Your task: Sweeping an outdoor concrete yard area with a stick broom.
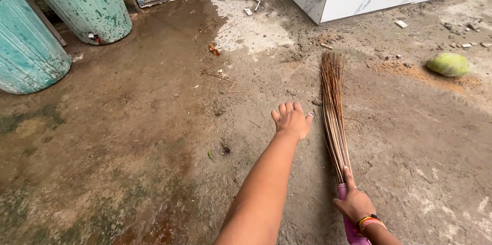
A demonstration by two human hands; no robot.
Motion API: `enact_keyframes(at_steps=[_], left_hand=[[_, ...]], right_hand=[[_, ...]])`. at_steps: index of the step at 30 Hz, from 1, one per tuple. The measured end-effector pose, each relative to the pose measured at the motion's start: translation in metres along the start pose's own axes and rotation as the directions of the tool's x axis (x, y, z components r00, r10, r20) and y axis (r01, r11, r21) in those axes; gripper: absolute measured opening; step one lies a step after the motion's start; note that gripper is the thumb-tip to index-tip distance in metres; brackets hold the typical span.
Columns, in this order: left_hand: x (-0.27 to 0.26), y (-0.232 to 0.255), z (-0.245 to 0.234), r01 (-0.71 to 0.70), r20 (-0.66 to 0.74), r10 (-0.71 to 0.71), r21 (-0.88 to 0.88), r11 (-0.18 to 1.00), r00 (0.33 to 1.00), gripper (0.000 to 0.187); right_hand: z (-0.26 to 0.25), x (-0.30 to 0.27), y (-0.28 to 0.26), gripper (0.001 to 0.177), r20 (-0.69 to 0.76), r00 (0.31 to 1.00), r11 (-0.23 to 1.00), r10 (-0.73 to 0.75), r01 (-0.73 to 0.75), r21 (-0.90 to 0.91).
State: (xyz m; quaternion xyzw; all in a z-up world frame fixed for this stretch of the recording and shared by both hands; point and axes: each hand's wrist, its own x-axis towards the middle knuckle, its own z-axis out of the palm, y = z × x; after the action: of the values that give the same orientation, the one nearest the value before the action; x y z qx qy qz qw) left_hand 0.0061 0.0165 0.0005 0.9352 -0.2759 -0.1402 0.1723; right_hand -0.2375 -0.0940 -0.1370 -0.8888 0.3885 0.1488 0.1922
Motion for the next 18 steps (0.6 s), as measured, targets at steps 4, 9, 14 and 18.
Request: enact_keyframes(at_steps=[4, 9, 14, 18], left_hand=[[-0.004, -0.004, 0.001, 0.002, 0.015, -0.001, -0.023, 1.000, 1.000, 0.060], [-0.001, -0.019, 0.009, 0.023, -0.061, -0.024, -0.016, 1.000, 0.998, 0.062], [0.003, -0.022, 0.006, 0.019, -0.122, -0.021, -0.014, 1.000, 0.992, 0.065], [0.002, -0.022, -0.002, 0.024, -0.133, -0.029, -0.041, 0.999, 0.991, 0.064]], right_hand=[[-0.002, -0.005, 0.000, 0.122, -0.004, 1.000, 1.000, 0.015, -0.015, 0.011], [0.014, 0.003, 0.000, 0.123, -0.024, 1.000, 0.998, -0.007, 0.008, 0.057], [0.026, -0.013, -0.055, 0.122, 0.007, 1.000, 0.966, -0.014, 0.012, 0.260], [0.028, -0.026, -0.126, 0.121, 0.105, 0.993, 0.940, -0.050, 0.011, 0.342]])
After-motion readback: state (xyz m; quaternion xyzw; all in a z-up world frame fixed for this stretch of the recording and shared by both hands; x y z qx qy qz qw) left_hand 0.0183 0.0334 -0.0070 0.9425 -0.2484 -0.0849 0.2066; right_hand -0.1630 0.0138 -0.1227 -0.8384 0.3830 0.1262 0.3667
